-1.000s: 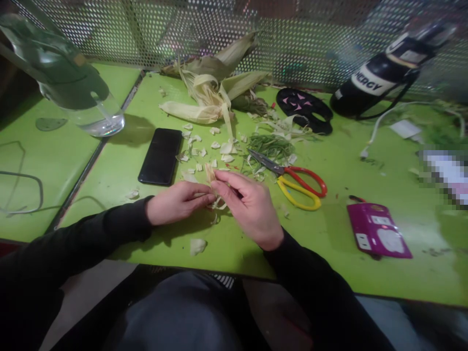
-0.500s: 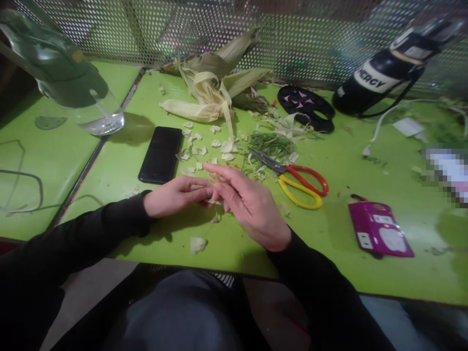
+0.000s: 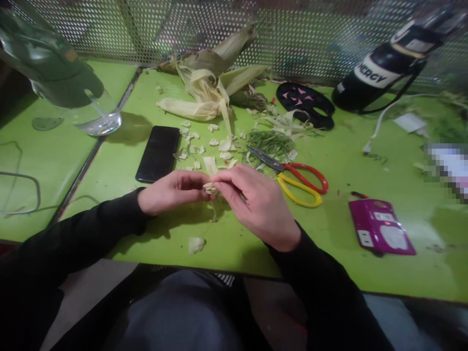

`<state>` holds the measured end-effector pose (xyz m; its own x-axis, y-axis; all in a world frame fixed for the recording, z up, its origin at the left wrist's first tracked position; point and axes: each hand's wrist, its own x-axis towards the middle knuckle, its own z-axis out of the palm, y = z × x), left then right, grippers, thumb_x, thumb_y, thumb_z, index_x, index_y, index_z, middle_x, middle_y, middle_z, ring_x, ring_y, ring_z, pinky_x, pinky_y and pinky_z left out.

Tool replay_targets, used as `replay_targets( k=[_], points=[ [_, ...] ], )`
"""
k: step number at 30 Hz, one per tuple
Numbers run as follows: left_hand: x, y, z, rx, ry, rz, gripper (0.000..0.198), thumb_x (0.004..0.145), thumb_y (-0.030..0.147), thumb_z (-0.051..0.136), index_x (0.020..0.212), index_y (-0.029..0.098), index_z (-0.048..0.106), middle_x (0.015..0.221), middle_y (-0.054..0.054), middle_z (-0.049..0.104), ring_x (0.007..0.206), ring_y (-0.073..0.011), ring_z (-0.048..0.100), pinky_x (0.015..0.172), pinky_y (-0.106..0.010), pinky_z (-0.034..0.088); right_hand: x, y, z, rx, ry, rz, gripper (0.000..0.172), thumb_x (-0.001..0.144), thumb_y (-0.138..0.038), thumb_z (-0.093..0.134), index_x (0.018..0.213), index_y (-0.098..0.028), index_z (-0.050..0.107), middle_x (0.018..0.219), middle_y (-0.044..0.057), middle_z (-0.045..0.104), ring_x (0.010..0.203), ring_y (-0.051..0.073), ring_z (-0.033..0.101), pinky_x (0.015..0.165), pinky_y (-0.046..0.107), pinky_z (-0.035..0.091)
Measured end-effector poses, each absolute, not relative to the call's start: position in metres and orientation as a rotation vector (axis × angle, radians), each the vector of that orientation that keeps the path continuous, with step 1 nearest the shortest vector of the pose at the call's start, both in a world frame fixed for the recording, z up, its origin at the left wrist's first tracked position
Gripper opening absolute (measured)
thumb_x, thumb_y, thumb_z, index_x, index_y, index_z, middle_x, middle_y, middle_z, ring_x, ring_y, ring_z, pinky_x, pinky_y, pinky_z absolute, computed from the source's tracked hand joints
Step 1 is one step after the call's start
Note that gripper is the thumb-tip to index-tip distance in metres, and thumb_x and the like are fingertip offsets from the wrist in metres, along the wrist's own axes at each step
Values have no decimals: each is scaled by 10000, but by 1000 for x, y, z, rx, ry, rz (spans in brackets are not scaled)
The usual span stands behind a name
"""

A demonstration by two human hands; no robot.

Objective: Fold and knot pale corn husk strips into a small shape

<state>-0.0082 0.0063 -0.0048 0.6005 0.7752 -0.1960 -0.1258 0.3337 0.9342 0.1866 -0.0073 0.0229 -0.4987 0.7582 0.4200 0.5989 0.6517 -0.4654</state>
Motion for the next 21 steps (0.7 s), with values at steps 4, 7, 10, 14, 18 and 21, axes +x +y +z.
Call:
replay_targets(
  k=[4,7,10,14,18,21],
  points=[
    [-6,5,-6,1001,750,671,171,775,54,657,939,98,680,861,-52,722,795,-111,652,848,-276,499,188,-7,25,-1119,-2272,330,82,911,-248,568,878,-261,641,789,14,675,681,163,616,624,308,495],
    [-6,5,-4,972,737,664,135,773,37,656,888,101,684,818,-33,717,759,-96,642,838,-264,501,189,-6,25,-1135,-2283,317,73,915,-258,570,913,-266,643,809,14,684,683,163,621,632,307,499],
    [-5,5,-2,945,728,655,117,772,22,646,848,103,680,763,-13,708,711,-79,629,805,-242,507,190,-4,24,-1065,-2371,296,99,935,-253,550,963,-256,645,871,25,701,759,173,649,689,314,510],
    [-4,5,-3,921,747,656,139,760,16,655,867,102,676,764,-11,712,704,-77,634,804,-244,509,195,-1,26,-1003,-2462,317,106,942,-265,542,970,-239,641,881,29,698,791,174,654,716,309,512],
    [-6,5,-6,926,745,644,191,765,24,662,940,96,684,843,-43,730,780,-101,661,852,-273,507,198,1,26,-972,-2486,325,113,948,-248,515,926,-239,626,856,29,675,779,172,642,704,304,510],
    [-6,5,-7,952,743,646,182,783,40,658,954,95,683,859,-48,730,787,-101,658,853,-270,506,200,2,25,-943,-2510,304,136,960,-255,487,932,-234,618,859,39,664,795,179,640,712,309,509]
  ],
)
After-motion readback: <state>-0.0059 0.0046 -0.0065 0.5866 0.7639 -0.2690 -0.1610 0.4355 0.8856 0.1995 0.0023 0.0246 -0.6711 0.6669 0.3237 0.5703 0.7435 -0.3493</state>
